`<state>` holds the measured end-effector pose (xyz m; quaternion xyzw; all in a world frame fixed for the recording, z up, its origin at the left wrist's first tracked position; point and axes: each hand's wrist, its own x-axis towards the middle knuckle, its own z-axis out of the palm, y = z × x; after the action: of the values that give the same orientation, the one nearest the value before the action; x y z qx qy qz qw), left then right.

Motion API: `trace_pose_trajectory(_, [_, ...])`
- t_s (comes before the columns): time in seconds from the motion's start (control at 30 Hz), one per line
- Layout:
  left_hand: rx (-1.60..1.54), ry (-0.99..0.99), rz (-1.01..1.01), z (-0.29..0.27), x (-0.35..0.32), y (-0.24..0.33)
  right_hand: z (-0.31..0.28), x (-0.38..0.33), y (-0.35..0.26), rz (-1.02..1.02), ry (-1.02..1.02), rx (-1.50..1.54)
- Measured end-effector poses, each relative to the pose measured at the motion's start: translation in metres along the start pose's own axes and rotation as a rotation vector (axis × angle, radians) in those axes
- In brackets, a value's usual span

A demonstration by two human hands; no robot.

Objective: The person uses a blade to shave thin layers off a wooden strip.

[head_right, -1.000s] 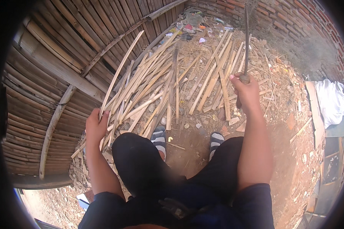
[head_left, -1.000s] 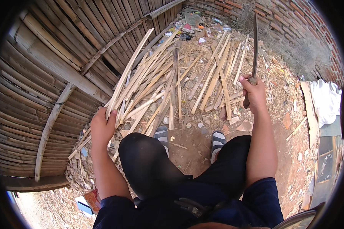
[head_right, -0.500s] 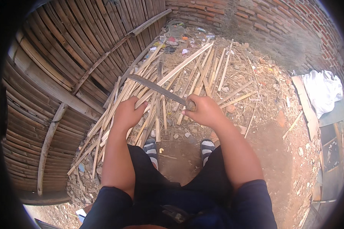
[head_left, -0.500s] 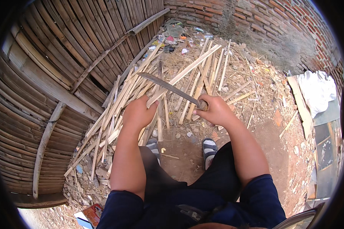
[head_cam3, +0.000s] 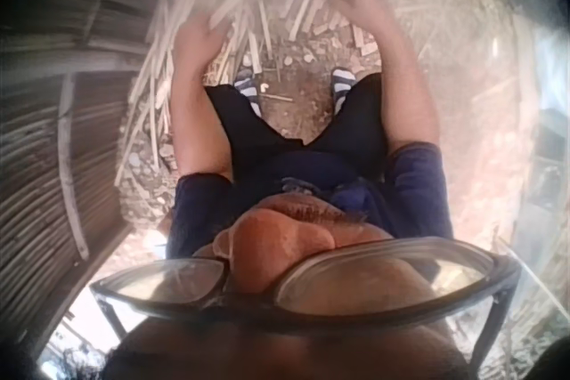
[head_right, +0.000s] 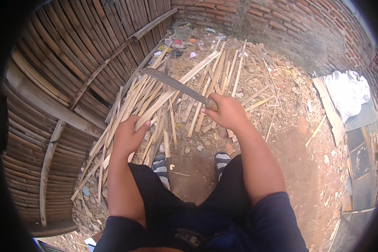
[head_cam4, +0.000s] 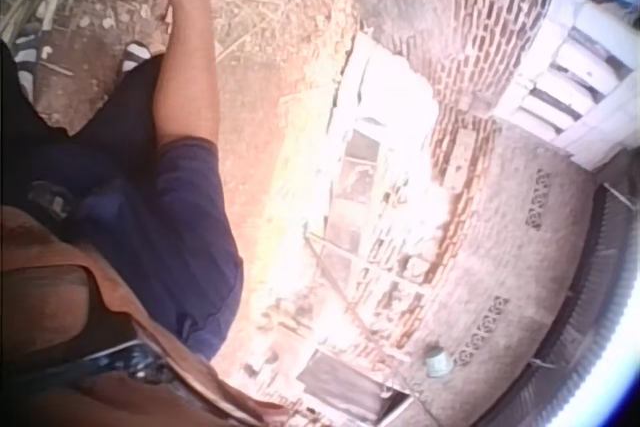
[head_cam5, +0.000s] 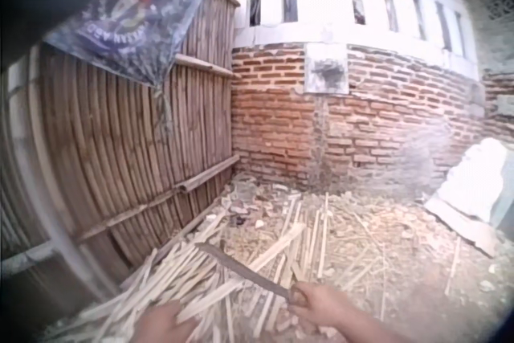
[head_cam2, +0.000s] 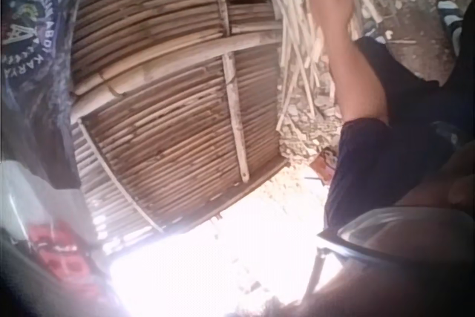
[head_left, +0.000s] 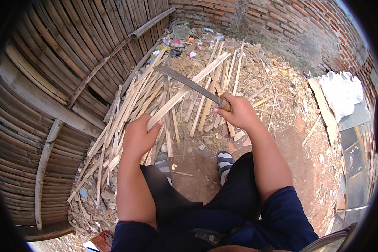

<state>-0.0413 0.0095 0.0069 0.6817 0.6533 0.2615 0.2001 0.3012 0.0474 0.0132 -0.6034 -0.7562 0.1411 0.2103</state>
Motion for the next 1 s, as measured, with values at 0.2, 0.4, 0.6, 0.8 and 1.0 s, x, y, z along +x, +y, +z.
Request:
trace_pose_trajectory(0.2, [0.023, 0.037, 0.01, 0.018, 0.008, 0.006, 0.018, -0.006, -0.027, -0.072, -0.142, -0.059])
trace_pose_trajectory(0.4, [-0.038, 0.018, 0.046, 0.018, 0.003, 0.008, -0.004, -0.009, -0.013, -0.037, -0.12, 0.022])
trace_pose_trajectory(0.6, [0.008, 0.046, 0.082, 0.023, 0.004, 0.013, -0.009, -0.013, 0.029, 0.115, 0.034, 0.126])
trace_pose_trajectory(0.8, [0.027, 0.055, 0.082, 0.031, 0.006, 0.017, 0.013, -0.014, 0.001, -0.174, -0.097, 0.01])
trace_pose_trajectory(1.0, [0.007, 0.042, 0.052, 0.025, 0.009, 0.012, -0.006, -0.005, 0.02, 0.015, -0.124, 0.044])
